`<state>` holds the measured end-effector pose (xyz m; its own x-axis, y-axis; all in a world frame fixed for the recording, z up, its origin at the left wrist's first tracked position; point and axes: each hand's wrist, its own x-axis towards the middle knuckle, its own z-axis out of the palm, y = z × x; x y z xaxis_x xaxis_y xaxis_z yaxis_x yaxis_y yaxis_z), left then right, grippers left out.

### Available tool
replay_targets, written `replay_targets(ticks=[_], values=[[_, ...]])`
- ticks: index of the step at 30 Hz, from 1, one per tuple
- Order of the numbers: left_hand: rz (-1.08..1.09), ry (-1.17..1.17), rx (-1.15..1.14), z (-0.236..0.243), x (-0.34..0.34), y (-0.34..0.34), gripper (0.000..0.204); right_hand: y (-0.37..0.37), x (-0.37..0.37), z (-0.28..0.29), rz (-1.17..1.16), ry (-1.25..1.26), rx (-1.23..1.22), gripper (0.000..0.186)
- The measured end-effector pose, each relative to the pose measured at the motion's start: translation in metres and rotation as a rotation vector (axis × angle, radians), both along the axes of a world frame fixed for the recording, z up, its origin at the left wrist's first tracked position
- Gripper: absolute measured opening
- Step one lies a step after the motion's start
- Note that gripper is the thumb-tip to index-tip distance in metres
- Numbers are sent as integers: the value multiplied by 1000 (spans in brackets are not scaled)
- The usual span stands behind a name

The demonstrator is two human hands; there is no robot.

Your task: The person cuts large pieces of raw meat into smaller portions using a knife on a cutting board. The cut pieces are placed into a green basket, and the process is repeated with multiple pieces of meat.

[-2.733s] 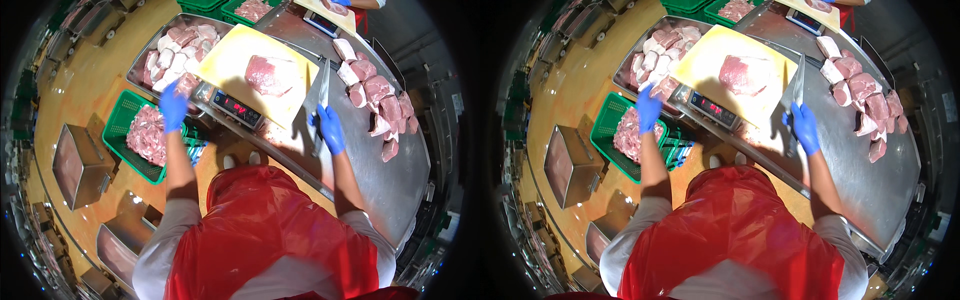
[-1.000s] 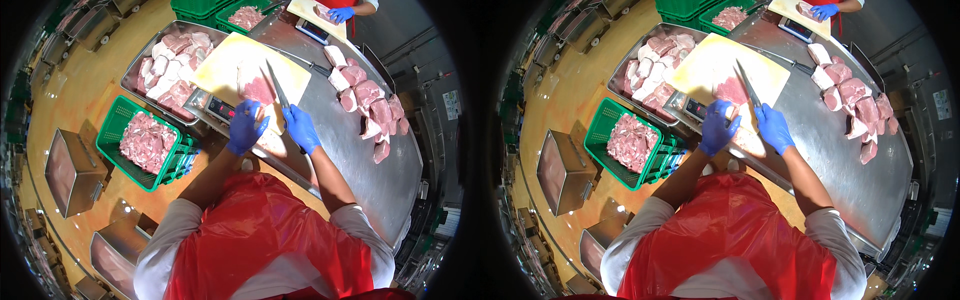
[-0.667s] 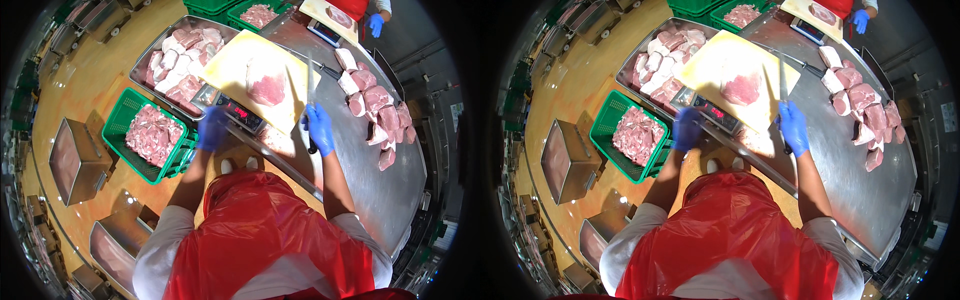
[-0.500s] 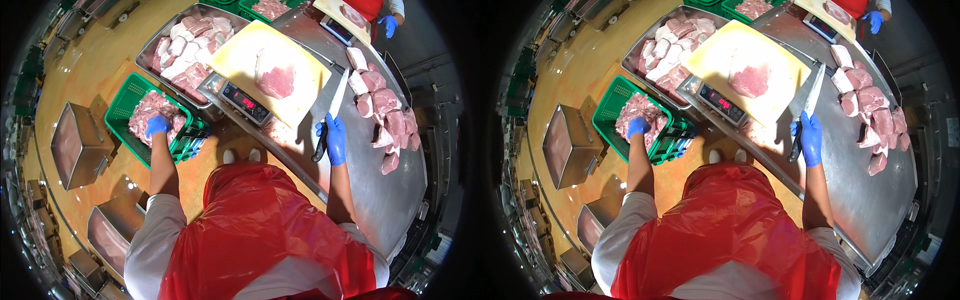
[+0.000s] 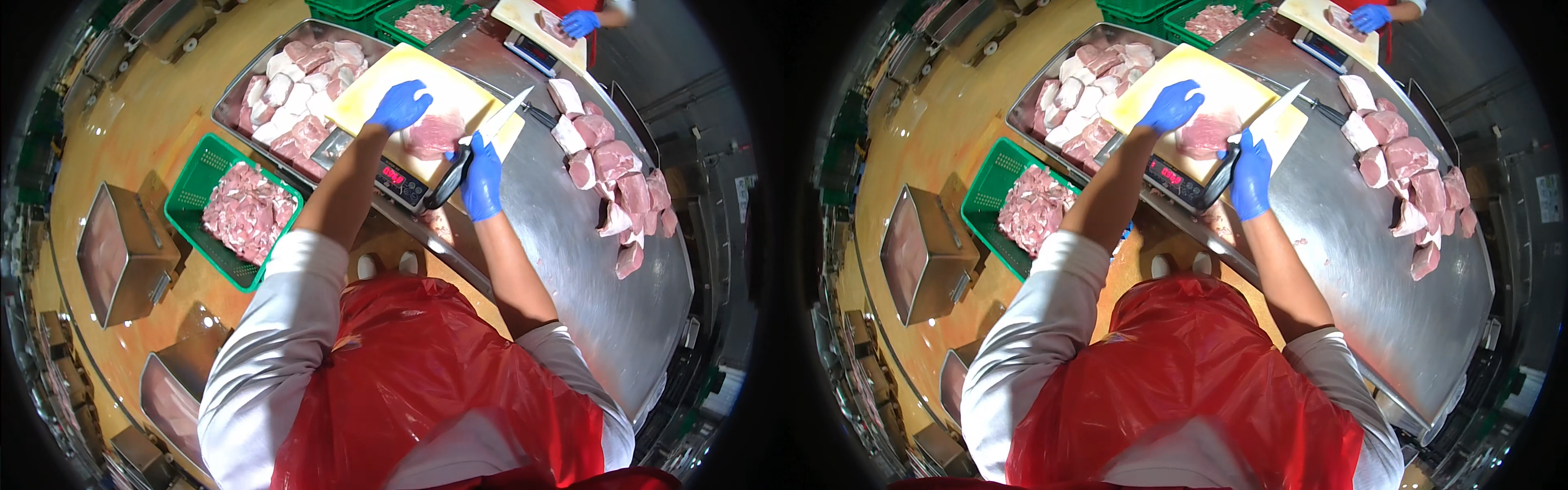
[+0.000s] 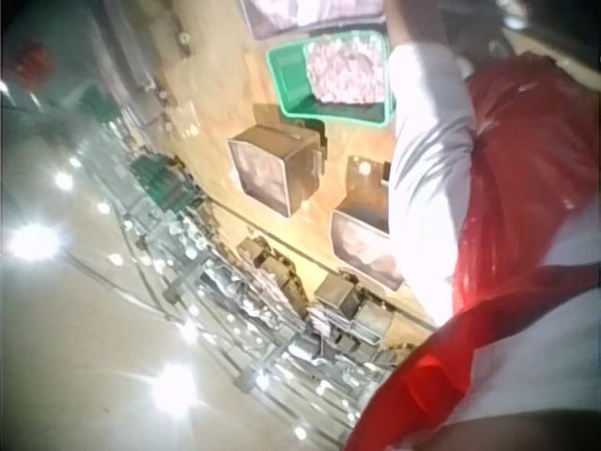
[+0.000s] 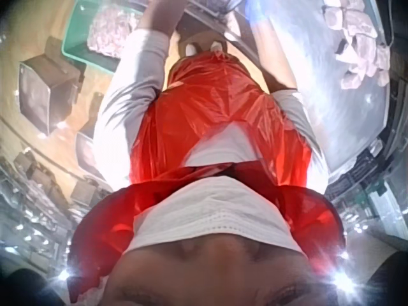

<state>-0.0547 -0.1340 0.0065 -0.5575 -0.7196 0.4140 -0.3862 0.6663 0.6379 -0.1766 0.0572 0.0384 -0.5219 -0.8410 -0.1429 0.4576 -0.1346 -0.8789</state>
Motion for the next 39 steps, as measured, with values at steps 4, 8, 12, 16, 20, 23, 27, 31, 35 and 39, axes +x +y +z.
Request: replay_targets(ticks=[4, 8, 12, 16, 20, 23, 27, 31, 35, 39], values=[[35, 225, 160, -3, 57, 59, 26, -14, -52, 33, -218, 209, -105, 26], [260, 341, 331, -16, 108, 134, 29, 5, -42, 73, 135, 647, 145, 32], [384, 423, 210, -18, 87, 142, 24, 23, 32, 55, 459, 943, 485, 38], [377, 422, 349, -9, 85, 129, 15, -10, 68, 34, 481, 1376, 403, 28], [379, 373, 278, -11, 92, 127, 17, -31, 89, 37, 540, 1583, 382, 22], [348, 385, 196, -13, 94, 123, 18, -13, 88, 22, 629, 1681, 450, 20], [384, 468, 103, -21, 101, 120, 17, 61, 64, 11, 768, 1761, 682, 23], [497, 502, 174, -33, 122, 120, 15, 122, -8, -1, 973, 1899, 806, 21], [482, 523, 369, -36, 135, 131, 15, 126, 21, 39, 936, 1808, 756, 23], [438, 541, 504, -52, 130, 138, 15, 64, 84, 54, 695, 1673, 509, 22]])
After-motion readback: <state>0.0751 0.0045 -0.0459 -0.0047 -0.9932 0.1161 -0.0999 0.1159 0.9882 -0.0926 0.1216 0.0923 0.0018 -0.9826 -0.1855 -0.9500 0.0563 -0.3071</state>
